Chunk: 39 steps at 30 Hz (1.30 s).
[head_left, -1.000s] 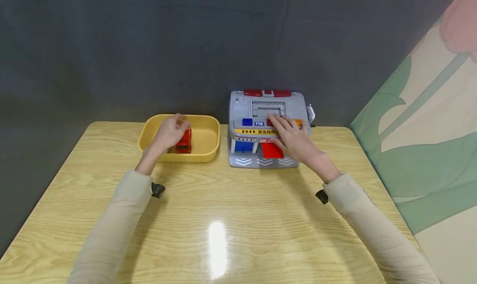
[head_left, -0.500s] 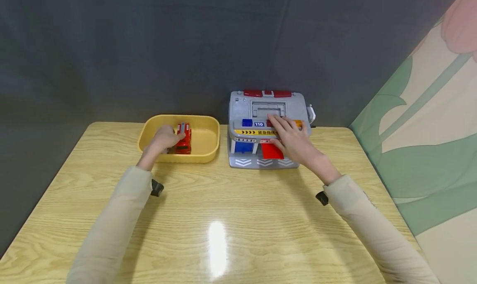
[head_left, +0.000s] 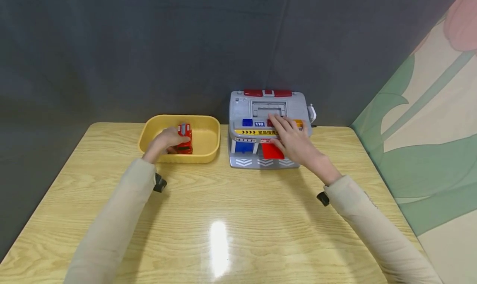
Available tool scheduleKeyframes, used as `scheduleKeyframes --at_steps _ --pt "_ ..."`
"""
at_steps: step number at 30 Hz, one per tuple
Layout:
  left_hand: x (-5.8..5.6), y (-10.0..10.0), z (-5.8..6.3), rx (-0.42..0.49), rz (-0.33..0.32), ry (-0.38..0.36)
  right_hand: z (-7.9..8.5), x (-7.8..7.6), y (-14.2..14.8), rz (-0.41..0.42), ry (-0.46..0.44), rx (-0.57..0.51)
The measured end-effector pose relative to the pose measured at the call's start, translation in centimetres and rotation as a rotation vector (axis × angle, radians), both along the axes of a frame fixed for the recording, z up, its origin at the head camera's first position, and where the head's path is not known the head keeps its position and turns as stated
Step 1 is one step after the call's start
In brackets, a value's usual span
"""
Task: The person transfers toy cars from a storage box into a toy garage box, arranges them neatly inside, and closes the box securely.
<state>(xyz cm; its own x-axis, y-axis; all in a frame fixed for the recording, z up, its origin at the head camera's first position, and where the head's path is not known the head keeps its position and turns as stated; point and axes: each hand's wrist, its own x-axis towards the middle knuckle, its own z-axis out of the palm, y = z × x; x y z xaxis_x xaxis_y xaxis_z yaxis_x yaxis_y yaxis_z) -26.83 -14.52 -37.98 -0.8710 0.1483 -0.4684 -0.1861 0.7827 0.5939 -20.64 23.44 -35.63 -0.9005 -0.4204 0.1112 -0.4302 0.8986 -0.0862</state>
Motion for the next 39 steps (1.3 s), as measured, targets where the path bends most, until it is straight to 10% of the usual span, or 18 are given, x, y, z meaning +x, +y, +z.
scheduleKeyframes --at_steps 39 --pt "-2.9 0.7 -1.1 0.323 0.120 -0.426 -0.8 0.4 0.2 -0.026 0.017 -0.034"
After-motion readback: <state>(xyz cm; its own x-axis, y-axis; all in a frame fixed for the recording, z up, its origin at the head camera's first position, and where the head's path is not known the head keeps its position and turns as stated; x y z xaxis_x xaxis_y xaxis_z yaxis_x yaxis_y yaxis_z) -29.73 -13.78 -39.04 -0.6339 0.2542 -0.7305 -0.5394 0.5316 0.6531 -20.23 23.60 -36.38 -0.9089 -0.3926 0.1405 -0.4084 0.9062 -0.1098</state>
